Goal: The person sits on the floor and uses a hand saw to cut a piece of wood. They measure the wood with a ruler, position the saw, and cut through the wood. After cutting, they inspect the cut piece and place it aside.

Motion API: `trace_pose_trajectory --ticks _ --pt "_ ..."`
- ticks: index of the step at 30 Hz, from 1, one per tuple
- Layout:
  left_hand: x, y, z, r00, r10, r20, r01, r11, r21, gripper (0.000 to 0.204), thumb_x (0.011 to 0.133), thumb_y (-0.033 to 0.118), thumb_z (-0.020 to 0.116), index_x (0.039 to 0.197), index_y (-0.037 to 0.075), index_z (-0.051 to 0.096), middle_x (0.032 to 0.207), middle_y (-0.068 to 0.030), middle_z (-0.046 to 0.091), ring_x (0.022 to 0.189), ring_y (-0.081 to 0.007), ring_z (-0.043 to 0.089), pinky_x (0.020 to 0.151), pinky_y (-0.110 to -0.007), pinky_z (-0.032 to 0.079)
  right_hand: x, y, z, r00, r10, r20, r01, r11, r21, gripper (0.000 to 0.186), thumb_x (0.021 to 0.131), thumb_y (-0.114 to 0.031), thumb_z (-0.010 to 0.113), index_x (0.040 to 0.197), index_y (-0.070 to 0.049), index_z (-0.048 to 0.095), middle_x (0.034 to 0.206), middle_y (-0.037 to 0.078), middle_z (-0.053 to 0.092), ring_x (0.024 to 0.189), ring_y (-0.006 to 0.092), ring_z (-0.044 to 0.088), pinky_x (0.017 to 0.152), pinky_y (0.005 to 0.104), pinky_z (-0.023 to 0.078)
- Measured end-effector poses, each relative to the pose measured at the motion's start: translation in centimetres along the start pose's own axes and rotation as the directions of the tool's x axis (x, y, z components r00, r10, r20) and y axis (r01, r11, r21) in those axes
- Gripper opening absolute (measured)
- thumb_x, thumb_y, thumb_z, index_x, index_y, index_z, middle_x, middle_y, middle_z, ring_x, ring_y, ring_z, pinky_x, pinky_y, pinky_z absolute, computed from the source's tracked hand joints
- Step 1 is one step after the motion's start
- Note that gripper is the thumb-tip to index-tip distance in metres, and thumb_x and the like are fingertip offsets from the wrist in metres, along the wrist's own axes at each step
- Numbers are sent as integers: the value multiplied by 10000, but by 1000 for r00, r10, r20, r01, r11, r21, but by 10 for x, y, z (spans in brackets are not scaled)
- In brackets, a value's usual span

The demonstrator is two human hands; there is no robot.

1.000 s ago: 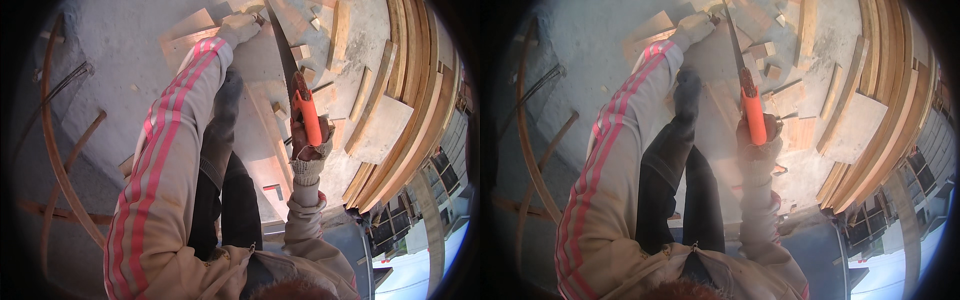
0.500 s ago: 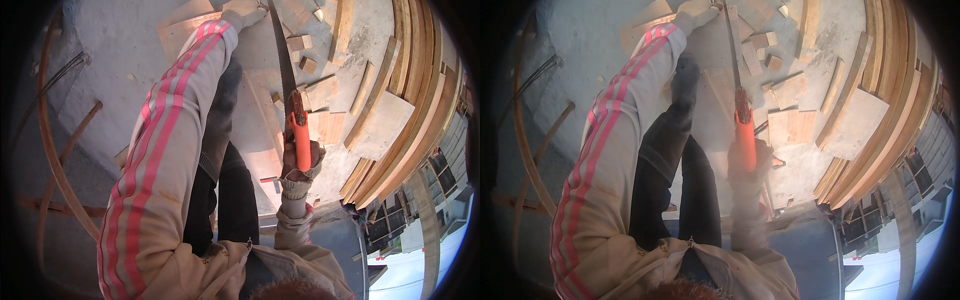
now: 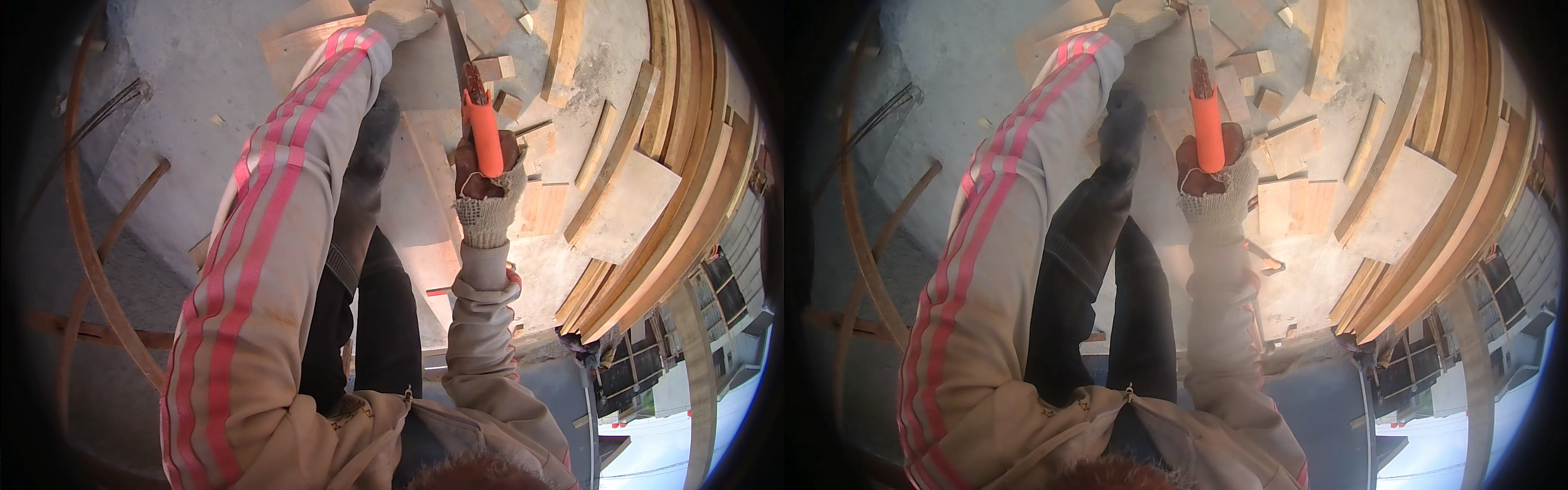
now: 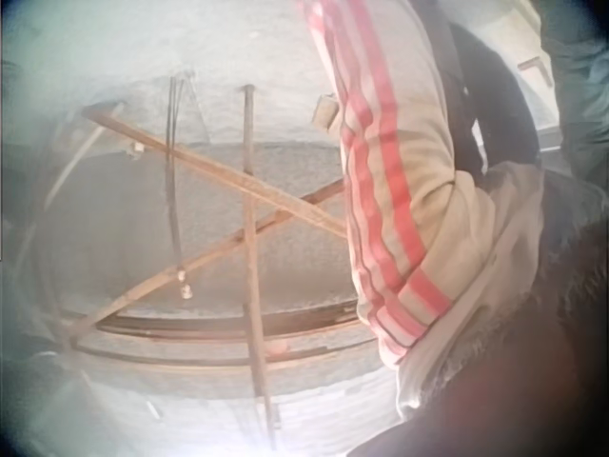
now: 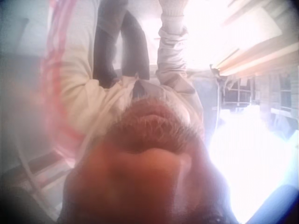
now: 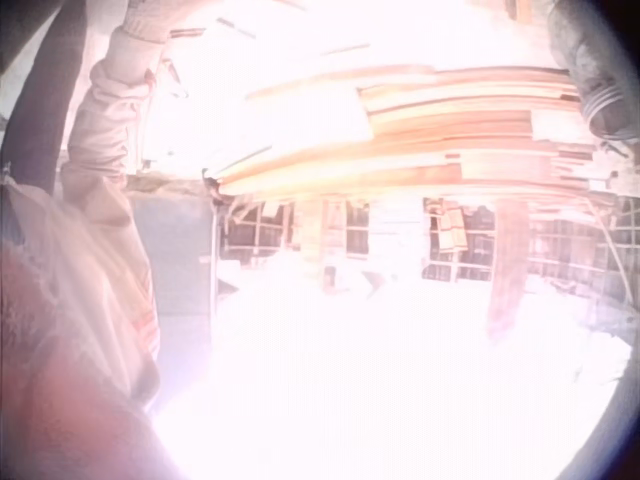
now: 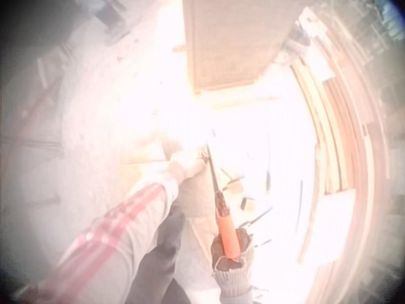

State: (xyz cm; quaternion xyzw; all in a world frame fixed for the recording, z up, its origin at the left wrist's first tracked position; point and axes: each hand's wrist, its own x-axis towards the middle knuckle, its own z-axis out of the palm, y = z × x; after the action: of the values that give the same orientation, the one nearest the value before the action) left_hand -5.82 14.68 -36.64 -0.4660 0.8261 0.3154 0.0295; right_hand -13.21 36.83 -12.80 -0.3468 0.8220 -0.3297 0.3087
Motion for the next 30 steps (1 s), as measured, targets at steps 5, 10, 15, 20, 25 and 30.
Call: trace_pose_trajectory --ticks 5,10,15,20,25,30 --pt "6 -20 8 991 128 -34 -131 988 -85 291 899 334 523 1063 175 704 1049 -93 718 991 -278 676 860 -396 521 -111 -16 -53 985 165 55 -157 979 -131 165 823 -39 670 865 16 520 825 161 633 739 217 629 700 359 511" --pt "-9 -35 31 972 189 -136 -215 954 -208 247 870 300 581 1037 156 692 1013 -95 718 963 -273 677 840 -391 526 -8 -11 -6 999 15 34 -13 998 -56 109 834 -119 558 827 -43 480 661 117 526 536 265 477 507 360 381" --pt "-1 0 -26 959 -72 273 51 995 85 406 875 391 517 1190 170 645 1116 -113 700 1068 -300 655 892 -438 514 -12 10 0 997 -65 44 68 995 -76 133 814 -63 546 942 -35 529 820 133 589 531 279 494 520 325 397" --pt "-4 -17 -15 986 -49 157 25 989 146 408 873 378 525 1201 163 636 1128 -108 699 1076 -307 652 893 -445 514 -80 -26 -66 956 13 294 115 903 -413 701 774 -26 556 1459 -85 419 968 151 630 589 274 573 568 364 463" --pt "2 5 -28 975 -36 220 11 993 114 422 874 374 523 1230 165 612 1152 -100 693 1094 -306 645 918 -446 502 34 20 18 984 -171 -58 172 985 14 121 802 -70 606 847 -20 505 672 148 525 541 293 490 519 389 402" --pt "0 -18 -13 984 -33 174 4 986 164 428 882 377 515 1243 165 601 1166 -96 688 1105 -304 640 933 -445 495 -63 -3 -30 966 -254 35 241 854 -462 228 768 -50 594 994 -27 615 729 120 574 565 301 526 529 370 424"
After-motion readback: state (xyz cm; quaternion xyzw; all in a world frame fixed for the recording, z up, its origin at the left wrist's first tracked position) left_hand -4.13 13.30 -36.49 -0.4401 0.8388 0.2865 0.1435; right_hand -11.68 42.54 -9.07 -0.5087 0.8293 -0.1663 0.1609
